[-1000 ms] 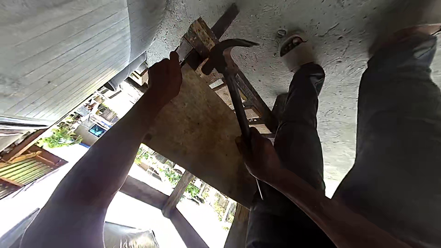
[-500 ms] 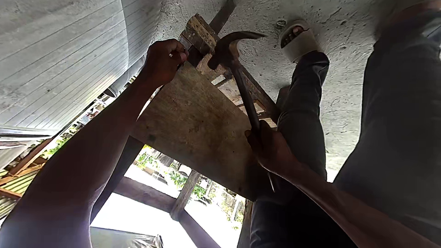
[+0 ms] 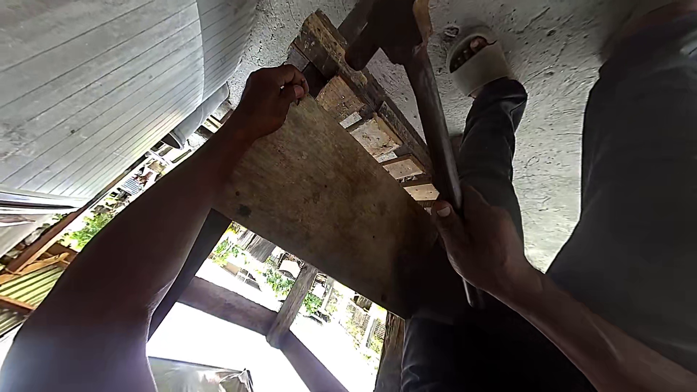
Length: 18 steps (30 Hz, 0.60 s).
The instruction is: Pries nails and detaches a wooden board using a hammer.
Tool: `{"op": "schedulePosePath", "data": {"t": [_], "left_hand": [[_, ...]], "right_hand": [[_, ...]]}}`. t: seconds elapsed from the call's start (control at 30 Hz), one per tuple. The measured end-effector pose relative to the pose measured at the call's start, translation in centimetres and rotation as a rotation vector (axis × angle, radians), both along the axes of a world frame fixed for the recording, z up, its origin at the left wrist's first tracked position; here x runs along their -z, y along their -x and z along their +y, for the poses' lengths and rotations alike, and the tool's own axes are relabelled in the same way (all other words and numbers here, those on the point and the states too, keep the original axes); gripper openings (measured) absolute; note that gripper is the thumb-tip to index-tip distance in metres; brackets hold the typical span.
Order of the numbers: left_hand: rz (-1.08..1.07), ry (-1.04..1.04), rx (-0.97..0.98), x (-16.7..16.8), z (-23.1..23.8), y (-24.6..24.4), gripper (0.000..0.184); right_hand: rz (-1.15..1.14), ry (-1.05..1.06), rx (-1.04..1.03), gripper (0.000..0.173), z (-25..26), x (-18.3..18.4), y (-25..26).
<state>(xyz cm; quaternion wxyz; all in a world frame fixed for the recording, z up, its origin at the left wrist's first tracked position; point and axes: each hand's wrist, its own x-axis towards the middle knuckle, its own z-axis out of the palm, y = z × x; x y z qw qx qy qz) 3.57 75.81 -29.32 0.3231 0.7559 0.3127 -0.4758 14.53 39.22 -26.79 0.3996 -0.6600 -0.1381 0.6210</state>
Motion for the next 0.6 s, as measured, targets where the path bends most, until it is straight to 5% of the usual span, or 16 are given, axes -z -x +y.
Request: {"op": "schedulePosePath", "data": {"t": [0.1, 0.3, 0.6], "left_hand": [[0.023, -0.002, 0.043, 0.1, -0.1, -0.4, 0.021], [0.071, 0.034, 0.091, -0.3, -0.2, -0.9, 0.022], [0.076, 0.024, 0.067, 0.0, -0.3, -0.5, 0.022]], "right_hand": [[0.043, -0.071, 0.082, 0.053, -0.3, 0.4, -1.7], [0.406, 0.023, 0.403, 0.019, 4.9, -0.9, -3.4], [0.336, 0.109, 0.028, 0.025, 6.1, -1.8, 3.2]]}}
